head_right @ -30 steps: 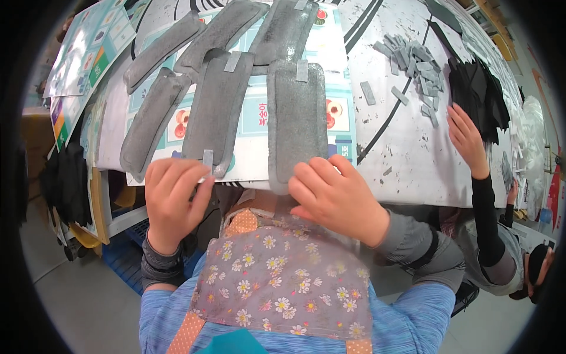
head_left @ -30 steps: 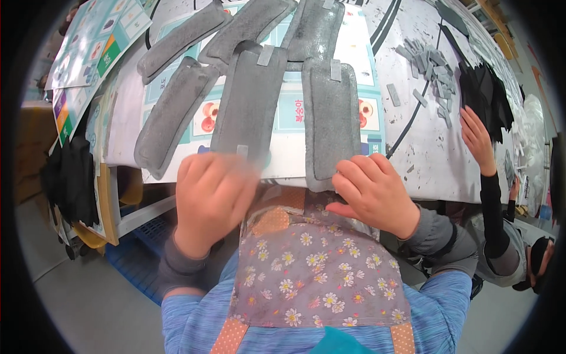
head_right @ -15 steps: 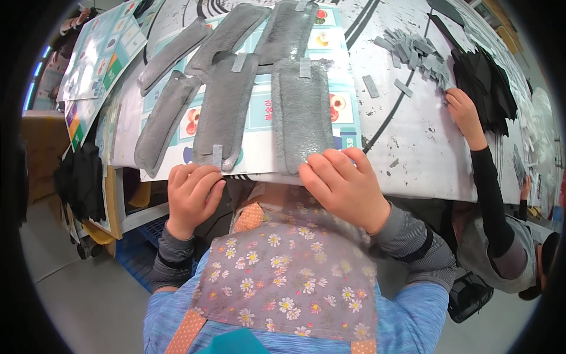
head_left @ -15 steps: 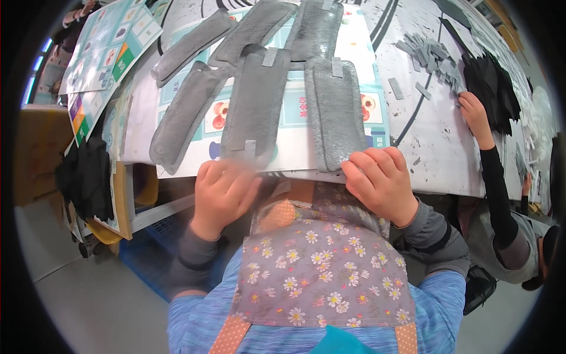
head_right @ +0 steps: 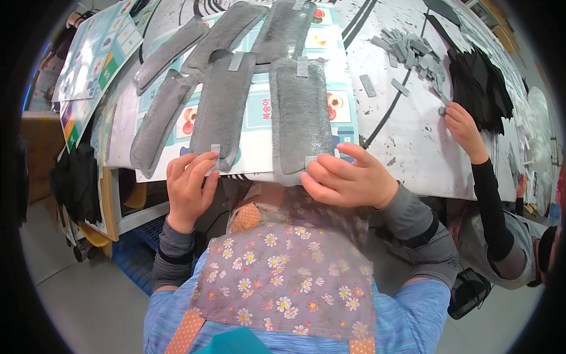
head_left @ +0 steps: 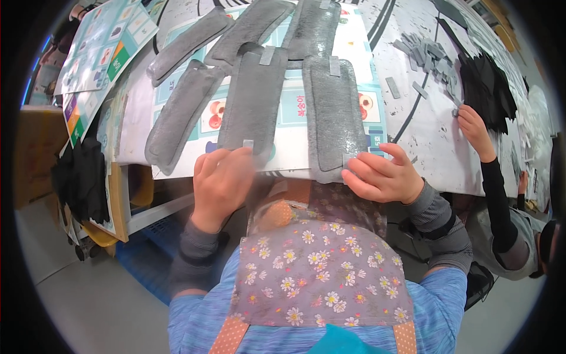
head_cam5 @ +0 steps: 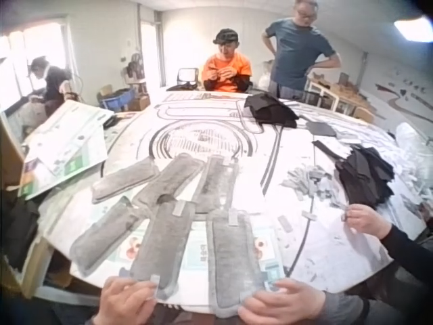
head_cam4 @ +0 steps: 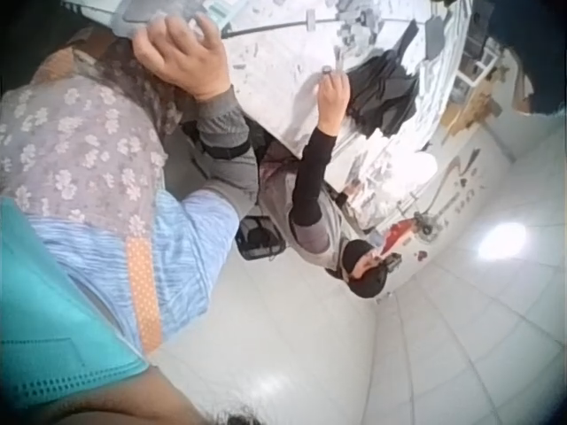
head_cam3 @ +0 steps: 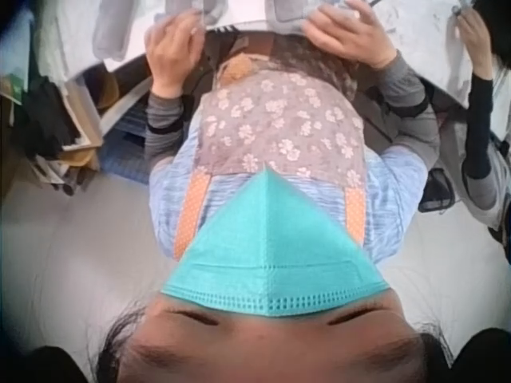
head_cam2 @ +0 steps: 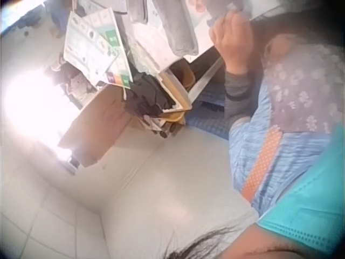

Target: Applying adhesive strips and organizing grey shoe components on an assembly table.

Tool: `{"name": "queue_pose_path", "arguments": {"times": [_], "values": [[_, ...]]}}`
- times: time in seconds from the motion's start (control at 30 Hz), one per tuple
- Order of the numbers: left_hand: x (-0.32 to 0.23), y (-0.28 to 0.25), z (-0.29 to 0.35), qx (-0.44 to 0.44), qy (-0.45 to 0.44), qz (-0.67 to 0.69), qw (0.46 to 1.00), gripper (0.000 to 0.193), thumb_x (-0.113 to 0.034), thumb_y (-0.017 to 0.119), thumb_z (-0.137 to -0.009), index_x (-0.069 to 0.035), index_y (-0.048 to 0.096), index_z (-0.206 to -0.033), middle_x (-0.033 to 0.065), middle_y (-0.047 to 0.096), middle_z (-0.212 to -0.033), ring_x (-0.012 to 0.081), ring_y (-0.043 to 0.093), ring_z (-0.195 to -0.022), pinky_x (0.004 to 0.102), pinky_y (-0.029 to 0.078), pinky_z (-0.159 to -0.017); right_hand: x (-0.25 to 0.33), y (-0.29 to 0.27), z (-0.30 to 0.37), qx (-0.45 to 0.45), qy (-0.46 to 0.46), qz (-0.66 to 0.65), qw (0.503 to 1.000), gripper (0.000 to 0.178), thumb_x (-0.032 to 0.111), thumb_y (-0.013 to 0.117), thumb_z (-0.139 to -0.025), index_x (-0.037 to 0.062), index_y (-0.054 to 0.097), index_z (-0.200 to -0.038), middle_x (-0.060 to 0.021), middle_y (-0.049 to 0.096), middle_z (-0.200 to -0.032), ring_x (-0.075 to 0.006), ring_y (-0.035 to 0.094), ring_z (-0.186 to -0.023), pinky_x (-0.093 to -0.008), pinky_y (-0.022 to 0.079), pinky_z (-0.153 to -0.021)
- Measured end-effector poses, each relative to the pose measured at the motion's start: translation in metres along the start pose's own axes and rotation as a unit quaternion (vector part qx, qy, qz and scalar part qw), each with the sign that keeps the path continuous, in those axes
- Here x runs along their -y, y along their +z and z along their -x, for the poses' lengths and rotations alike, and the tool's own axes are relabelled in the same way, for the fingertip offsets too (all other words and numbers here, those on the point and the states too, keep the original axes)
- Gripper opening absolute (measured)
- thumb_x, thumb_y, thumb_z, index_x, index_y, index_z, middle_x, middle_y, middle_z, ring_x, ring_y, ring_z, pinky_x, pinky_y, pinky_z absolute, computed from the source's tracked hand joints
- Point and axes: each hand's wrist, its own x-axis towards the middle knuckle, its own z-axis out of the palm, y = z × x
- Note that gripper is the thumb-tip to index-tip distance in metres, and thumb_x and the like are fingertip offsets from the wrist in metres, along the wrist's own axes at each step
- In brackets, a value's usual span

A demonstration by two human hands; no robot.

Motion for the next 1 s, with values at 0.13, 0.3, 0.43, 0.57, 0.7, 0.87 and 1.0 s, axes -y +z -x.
{"name": "queue_pose_path", "arguments": {"times": [0.13, 0.3, 0.43, 0.57, 0.7, 0.87, 1.0], "values": [[-0.002, -0.001, 0.001, -0.005, -0.033, 0.014, 0.999, 0.02, -0.011, 0.069, -0.081, -0.007, 0.064, -0.1, 0.0027, 0.071, -0.105, 0.0229, 0.059, -0.092, 0.0367, 0.042, -0.084, 0.003, 0.004, -0.009, -0.015, 0.014, 0.012, 1.0, 0.027, 0.018, 0.062, -0.085, 0.0221, 0.053, -0.11, 0.0055, 0.061, -0.1, -0.009, 0.058, -0.096, -0.036, 0.038, -0.097], [-0.005, 0.0, -0.001, -0.01, -0.054, 0.024, 0.998, 0.021, -0.013, 0.069, -0.083, -0.007, 0.067, -0.103, 0.0031, 0.07, -0.095, 0.0227, 0.059, -0.087, 0.0369, 0.041, -0.082, -0.011, -0.013, -0.028, -0.013, 0.149, -0.124, 0.981, 0.039, 0.006, 0.071, -0.072, 0.0172, 0.055, -0.106, 0.0016, 0.062, -0.1, -0.0177, 0.057, -0.096, -0.0382, 0.04, -0.094], [-0.008, 0.0, 0.0, -0.006, -0.065, 0.012, 0.998, 0.022, -0.013, 0.07, -0.08, -0.007, 0.067, -0.101, 0.0031, 0.07, -0.1, 0.0241, 0.06, -0.092, 0.0377, 0.043, -0.081, -0.049, -0.019, -0.043, -0.128, 0.363, -0.292, 0.876, 0.045, -0.002, 0.071, -0.07, 0.0085, 0.054, -0.111, -0.0051, 0.062, -0.099, -0.022, 0.059, -0.095, -0.0327, 0.044, -0.088], [-0.01, 0.0, -0.001, -0.013, -0.073, 0.005, 0.997, 0.021, -0.013, 0.07, -0.082, -0.007, 0.066, -0.102, 0.0035, 0.07, -0.097, 0.024, 0.059, -0.09, 0.0377, 0.042, -0.081, -0.111, -0.029, -0.063, -0.166, 0.467, -0.302, 0.815, 0.042, 0.007, 0.07, -0.081, 0.0059, 0.051, -0.118, -0.0063, 0.064, -0.101, -0.0121, 0.059, -0.092, -0.0263, 0.047, -0.082], [-0.012, 0.001, -0.003, -0.017, -0.071, 0.003, 0.997, 0.021, -0.013, 0.07, -0.083, -0.006, 0.066, -0.102, 0.0036, 0.07, -0.094, 0.0232, 0.059, -0.087, 0.0376, 0.042, -0.081, -0.185, -0.029, -0.06, -0.146, 0.505, -0.342, 0.779, 0.042, 0.013, 0.068, -0.087, 0.0055, 0.052, -0.125, -0.0094, 0.063, -0.109, -0.0105, 0.059, -0.097, -0.0214, 0.044, -0.083], [-0.014, -0.002, -0.004, -0.01, -0.072, -0.002, 0.997, 0.025, -0.012, 0.072, -0.081, -0.006, 0.065, -0.104, 0.004, 0.07, -0.096, 0.0234, 0.059, -0.088, 0.0376, 0.042, -0.081, -0.216, -0.031, -0.089, -0.172, 0.543, -0.362, 0.738, 0.031, 0.009, 0.065, -0.083, 0.0029, 0.055, -0.112, -0.0099, 0.064, -0.093, -0.0133, 0.059, -0.084, -0.0259, 0.046, -0.069], [-0.017, -0.006, -0.005, 0.006, -0.068, -0.006, 0.998, 0.028, -0.012, 0.073, -0.08, -0.006, 0.065, -0.106, 0.0046, 0.07, -0.098, 0.0238, 0.059, -0.089, 0.0378, 0.042, -0.08, -0.233, -0.03, -0.095, -0.161, 0.587, -0.33, 0.721, 0.027, 0.01, 0.066, -0.08, 0.0035, 0.055, -0.103, -0.0049, 0.059, -0.088, -0.0135, 0.055, -0.078, -0.0269, 0.044, -0.068]]}}
